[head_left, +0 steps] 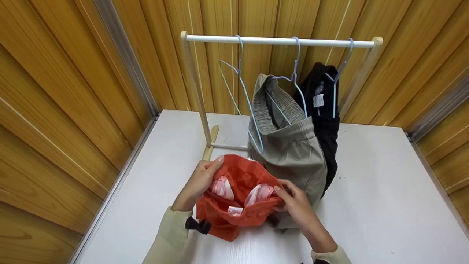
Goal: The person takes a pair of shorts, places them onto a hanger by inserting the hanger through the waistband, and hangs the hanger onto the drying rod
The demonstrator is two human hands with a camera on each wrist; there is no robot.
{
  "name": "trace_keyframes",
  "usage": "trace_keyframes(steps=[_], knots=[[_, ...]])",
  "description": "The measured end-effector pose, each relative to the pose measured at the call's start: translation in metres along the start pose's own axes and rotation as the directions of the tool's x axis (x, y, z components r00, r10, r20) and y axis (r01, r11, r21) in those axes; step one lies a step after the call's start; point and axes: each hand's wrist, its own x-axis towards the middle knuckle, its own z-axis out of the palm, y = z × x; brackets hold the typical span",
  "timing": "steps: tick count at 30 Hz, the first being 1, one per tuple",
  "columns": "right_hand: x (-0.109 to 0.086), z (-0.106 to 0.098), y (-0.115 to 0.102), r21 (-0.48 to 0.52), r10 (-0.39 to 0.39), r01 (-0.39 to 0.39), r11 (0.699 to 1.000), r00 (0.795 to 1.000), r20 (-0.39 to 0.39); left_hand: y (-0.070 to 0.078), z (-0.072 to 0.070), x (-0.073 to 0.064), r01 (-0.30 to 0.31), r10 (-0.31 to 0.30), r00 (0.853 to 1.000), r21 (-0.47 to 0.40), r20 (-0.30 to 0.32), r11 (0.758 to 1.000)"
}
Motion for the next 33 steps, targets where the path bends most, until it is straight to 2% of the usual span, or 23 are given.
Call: trace_keyframes(steps=[4,11,15,21,26,30,33], knots=[[0.002,0.002,0.002,-0.020,0.000,0.000,1.000,1.000,-0.004,0.001,0.001,-0.001,0.018,-0.018,1.000,0.018,-0.019,1.000],[0.004,0.005,0.003,-0.097,0.007,-0.012,0.995,0.999,-0.047,0.002,0.006,0.000,-0.007,0.011,0.998,0.076,-0.060,0.997],[0.007,0.007,-0.001,-0.137,-0.027,0.019,0.990,0.998,-0.055,0.002,0.009,-0.001,-0.018,0.025,0.998,0.098,-0.061,0.995],[0.015,0.016,-0.022,-0.114,-0.112,0.107,0.988,0.993,-0.040,0.001,0.009,-0.001,-0.005,0.014,0.997,0.123,-0.077,0.992],[0.023,0.024,-0.043,-0.041,-0.196,0.196,0.980,0.981,-0.007,0.001,0.007,-0.002,0.005,0.004,0.997,0.112,-0.076,0.994],[0.031,0.030,-0.057,-0.019,-0.215,0.215,0.976,0.977,0.001,0.001,0.006,-0.003,0.000,0.010,0.997,0.121,-0.078,0.993],[0.037,0.034,-0.065,-0.021,-0.201,0.200,0.979,0.980,-0.010,0.002,0.004,-0.003,0.006,0.006,0.996,0.136,-0.087,0.991]])
